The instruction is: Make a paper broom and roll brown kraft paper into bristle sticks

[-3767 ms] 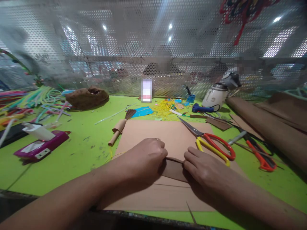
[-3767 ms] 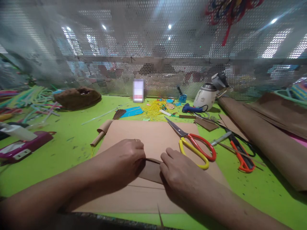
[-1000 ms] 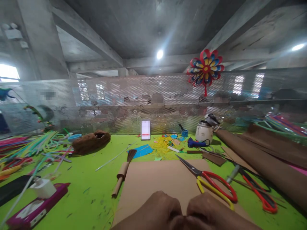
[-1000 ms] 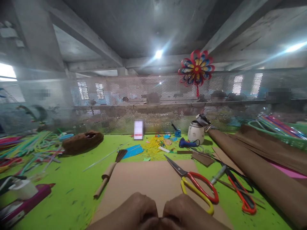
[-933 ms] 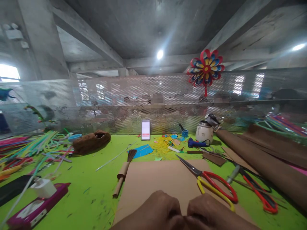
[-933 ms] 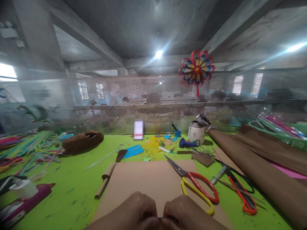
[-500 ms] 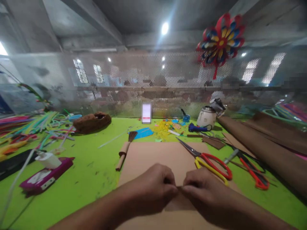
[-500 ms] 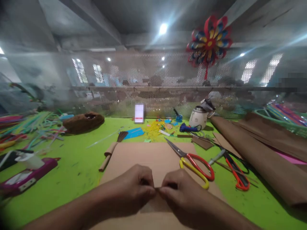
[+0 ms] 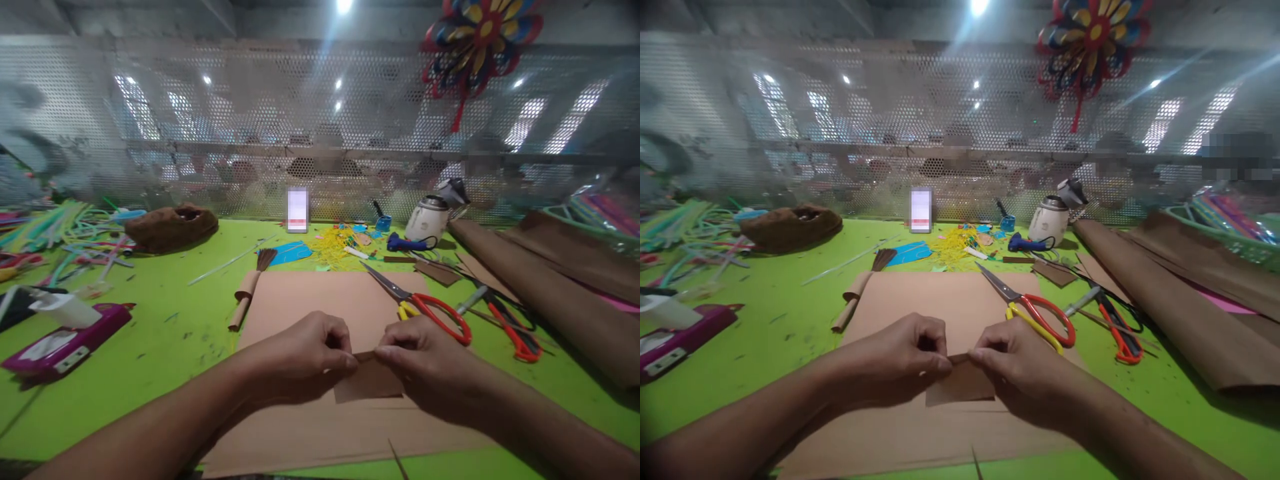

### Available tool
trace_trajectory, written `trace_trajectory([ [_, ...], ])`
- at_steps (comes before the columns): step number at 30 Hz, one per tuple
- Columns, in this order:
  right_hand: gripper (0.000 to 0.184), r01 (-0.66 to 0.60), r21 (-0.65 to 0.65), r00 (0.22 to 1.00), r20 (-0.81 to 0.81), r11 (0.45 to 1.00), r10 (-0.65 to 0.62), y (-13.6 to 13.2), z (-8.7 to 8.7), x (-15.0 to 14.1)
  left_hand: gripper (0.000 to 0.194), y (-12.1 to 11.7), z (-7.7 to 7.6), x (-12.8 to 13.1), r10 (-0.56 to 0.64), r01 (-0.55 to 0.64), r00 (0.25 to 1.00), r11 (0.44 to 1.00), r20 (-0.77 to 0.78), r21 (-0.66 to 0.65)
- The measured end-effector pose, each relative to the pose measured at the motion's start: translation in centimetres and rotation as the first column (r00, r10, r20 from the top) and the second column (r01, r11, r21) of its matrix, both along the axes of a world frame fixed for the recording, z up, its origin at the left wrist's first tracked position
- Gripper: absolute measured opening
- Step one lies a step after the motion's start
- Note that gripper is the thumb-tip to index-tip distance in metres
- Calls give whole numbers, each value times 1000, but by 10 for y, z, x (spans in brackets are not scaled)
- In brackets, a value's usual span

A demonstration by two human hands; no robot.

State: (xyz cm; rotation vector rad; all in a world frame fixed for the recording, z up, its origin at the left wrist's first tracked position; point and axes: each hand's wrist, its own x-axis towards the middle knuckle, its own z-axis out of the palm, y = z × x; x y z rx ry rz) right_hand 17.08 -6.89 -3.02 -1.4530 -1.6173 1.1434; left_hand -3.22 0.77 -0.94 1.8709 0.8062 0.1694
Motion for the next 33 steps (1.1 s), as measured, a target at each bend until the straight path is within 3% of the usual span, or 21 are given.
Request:
trace_trajectory([
  [4, 33, -111, 205, 935, 354, 973, 32, -1, 8, 2, 13, -2, -1, -2, 49, -51, 998, 998, -47, -34],
  [8, 35, -202, 272, 869, 492, 941, 45, -2, 15, 3, 14, 1, -1, -3, 11, -10, 998, 1000, -69, 16],
  [19, 30, -269, 252, 846, 523, 930, 103, 1, 13, 10, 12, 14, 1, -4, -88, 97, 993, 988, -82, 119],
  [29, 33, -240, 213, 853, 513, 947, 101, -3, 13, 4, 30, -3, 1, 4, 20, -17, 1000, 986, -14, 166],
  [33, 29, -281, 315, 851, 519, 907, 83, -2, 16, -1, 26, -3, -3, 6, 8, -5, 1000, 976, -13, 217],
])
